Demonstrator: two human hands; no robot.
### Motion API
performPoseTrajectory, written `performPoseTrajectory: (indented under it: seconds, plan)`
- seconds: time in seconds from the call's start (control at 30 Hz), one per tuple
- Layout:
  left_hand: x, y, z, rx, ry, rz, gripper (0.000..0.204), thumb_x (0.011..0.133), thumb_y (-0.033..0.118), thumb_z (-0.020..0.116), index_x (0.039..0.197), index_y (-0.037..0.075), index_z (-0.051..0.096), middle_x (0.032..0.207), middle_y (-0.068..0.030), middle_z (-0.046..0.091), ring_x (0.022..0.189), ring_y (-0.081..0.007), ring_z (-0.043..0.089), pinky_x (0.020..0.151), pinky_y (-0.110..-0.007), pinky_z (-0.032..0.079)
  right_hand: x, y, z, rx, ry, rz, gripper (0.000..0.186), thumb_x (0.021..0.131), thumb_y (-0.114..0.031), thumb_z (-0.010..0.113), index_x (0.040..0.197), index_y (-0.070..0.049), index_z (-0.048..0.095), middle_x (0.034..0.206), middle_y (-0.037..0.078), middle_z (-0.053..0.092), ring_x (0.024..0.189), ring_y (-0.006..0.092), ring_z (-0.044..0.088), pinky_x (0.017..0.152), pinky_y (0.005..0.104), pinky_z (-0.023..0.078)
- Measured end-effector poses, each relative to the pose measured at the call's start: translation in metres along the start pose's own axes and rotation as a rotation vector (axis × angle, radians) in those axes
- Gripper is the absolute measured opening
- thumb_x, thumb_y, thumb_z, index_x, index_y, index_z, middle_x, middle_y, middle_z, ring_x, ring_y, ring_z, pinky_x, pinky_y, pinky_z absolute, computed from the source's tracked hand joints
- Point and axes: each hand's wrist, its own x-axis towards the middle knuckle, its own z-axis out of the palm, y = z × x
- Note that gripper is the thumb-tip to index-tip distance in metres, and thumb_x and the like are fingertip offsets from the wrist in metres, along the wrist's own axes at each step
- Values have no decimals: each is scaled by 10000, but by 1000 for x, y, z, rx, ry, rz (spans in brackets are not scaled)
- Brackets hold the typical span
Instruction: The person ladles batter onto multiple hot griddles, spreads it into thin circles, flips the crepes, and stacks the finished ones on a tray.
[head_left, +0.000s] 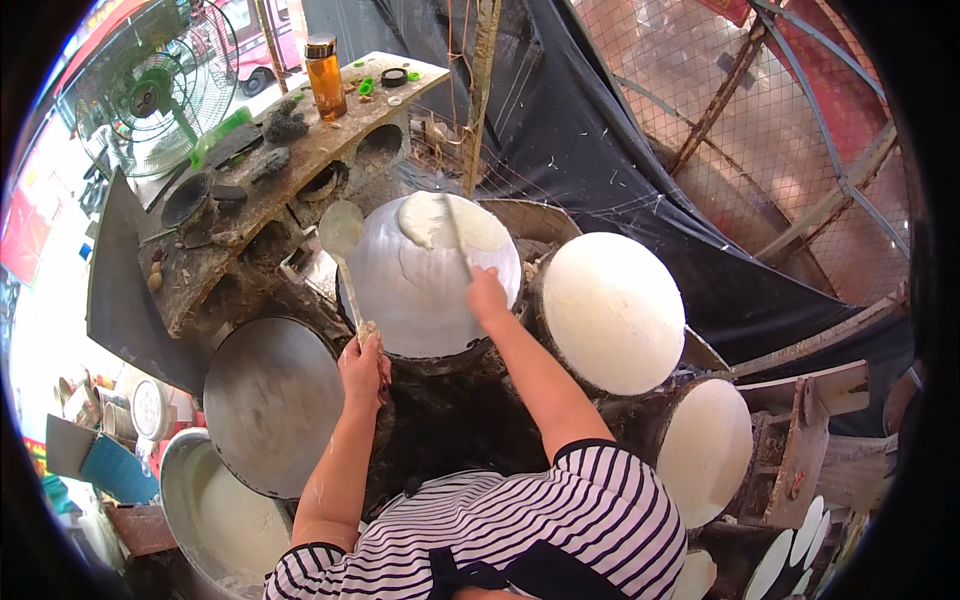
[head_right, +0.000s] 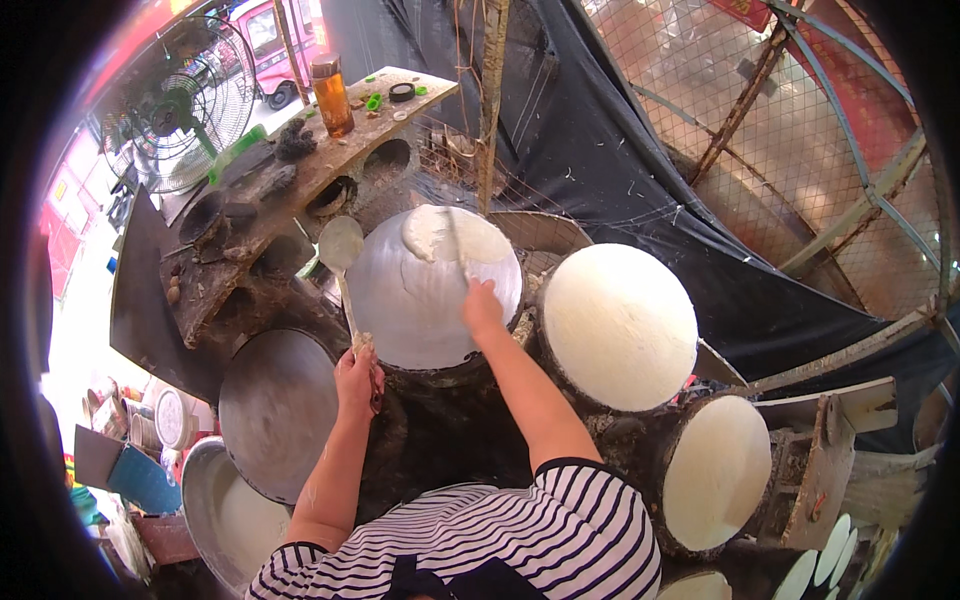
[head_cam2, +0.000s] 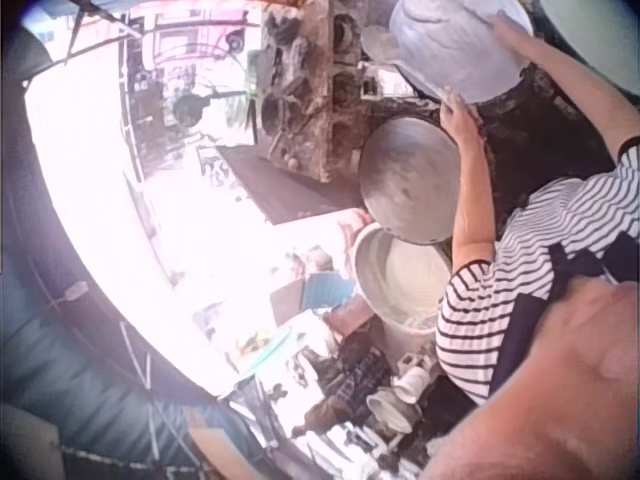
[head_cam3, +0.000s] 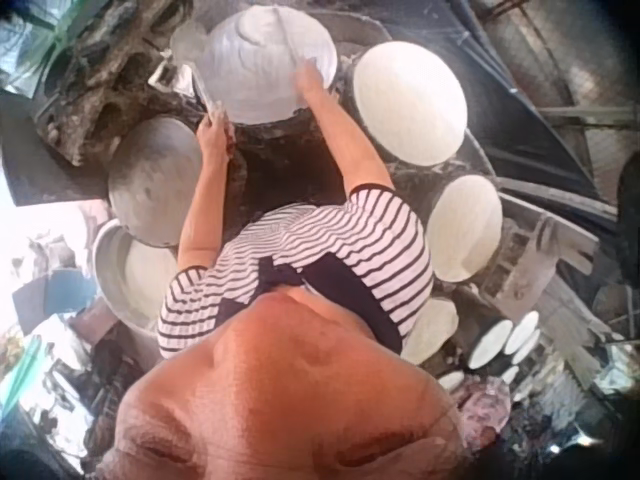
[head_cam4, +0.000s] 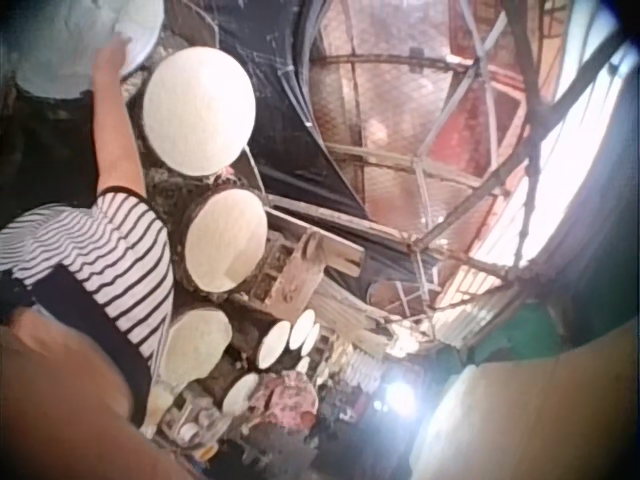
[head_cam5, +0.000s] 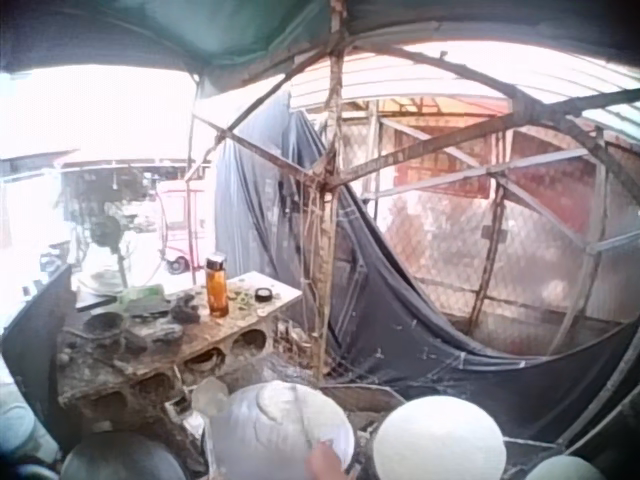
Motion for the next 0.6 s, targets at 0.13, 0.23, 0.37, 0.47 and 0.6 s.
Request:
performPoseTrajectory:
  seconds: [0.13,0.23,0.37,0.47,0.6]
  plan:
    - [-3,-3,5,-22,22,12,174,904,182,531,781,64,497,650,-2,469,401,-96,449,328,-232,351,-25,-11,30,97,-63,-124,289,802,-77,436,1067,-32,543,965,261,501,869,443,546,772,486,453]
    - [-6,-3,5,-49,48,20,190,901,198,546,774,64,501,653,-3,473,399,-98,452,326,-234,349,-25,-14,8,83,-92,-140,310,783,-67,447,1070,-58,565,947,255,511,877,435,541,780,476,450]
    - [-12,-3,10,-45,73,22,192,899,204,556,778,61,514,665,-3,478,401,-100,453,325,-233,346,23,5,-25,7,-55,-39,323,818,-100,435,1118,-49,541,1044,241,494,879,428,560,797,478,454]
    - [-16,-4,14,-43,107,22,181,898,199,555,792,57,523,673,-3,482,403,-101,453,326,-235,347,30,10,-14,-25,-190,-137,356,812,-93,435,1151,-69,538,1051,221,500,911,407,556,808,468,453]
    - [-20,-2,14,-38,139,34,166,897,183,546,790,58,519,658,1,476,399,-96,444,329,-234,345,-10,-1,0,105,-252,-306,368,800,-90,462,1149,-105,577,980,219,523,908,390,535,806,440,447]
